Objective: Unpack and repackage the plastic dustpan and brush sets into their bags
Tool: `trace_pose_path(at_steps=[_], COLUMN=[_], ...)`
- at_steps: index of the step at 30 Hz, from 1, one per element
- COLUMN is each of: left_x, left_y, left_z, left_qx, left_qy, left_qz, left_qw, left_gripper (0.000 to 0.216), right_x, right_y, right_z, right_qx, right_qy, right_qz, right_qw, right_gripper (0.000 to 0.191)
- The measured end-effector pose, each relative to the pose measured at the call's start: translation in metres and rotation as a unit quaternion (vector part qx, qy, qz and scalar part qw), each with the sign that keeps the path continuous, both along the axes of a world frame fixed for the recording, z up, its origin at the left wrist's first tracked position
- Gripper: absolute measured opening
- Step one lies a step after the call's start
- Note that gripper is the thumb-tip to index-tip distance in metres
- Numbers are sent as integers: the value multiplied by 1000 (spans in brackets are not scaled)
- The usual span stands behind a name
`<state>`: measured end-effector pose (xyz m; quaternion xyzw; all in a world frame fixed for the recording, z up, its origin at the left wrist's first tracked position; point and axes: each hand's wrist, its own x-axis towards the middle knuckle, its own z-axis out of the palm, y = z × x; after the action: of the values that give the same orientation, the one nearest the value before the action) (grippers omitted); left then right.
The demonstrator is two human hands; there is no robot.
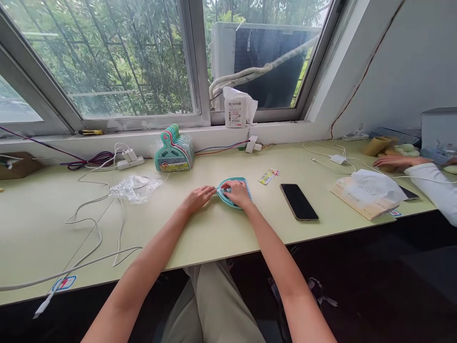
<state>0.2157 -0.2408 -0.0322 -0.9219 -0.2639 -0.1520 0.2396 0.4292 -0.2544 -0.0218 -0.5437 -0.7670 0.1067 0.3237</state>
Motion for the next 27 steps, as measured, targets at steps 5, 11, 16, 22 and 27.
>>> trace_pose_path(at_steps=[5,11,16,22,27], left_x=[0,4,10,13,12], left_y=[0,-2,-7,-8,-3], left_z=[2,0,0,-1,-3], left_qx=[-19,-47,-53,-93,-94], left_qy=[9,19,34,40,-19], left_qz=[2,21,40,63,36], left_qw=[1000,999,997,993,995], left_gripper=[36,38,38,31,30], right_x=[5,7,8,6,5], right_y=[5,9,11,8,3], right_z=[-4,-7,-7,-4,-3], right_qx=[-11,-19,-30,-45,-23], right_qy=[31,65,74,60,5], right_qz=[29,49,55,48,15], right_qw=[999,996,995,996,1000], right_gripper=[22,21,22,22,25])
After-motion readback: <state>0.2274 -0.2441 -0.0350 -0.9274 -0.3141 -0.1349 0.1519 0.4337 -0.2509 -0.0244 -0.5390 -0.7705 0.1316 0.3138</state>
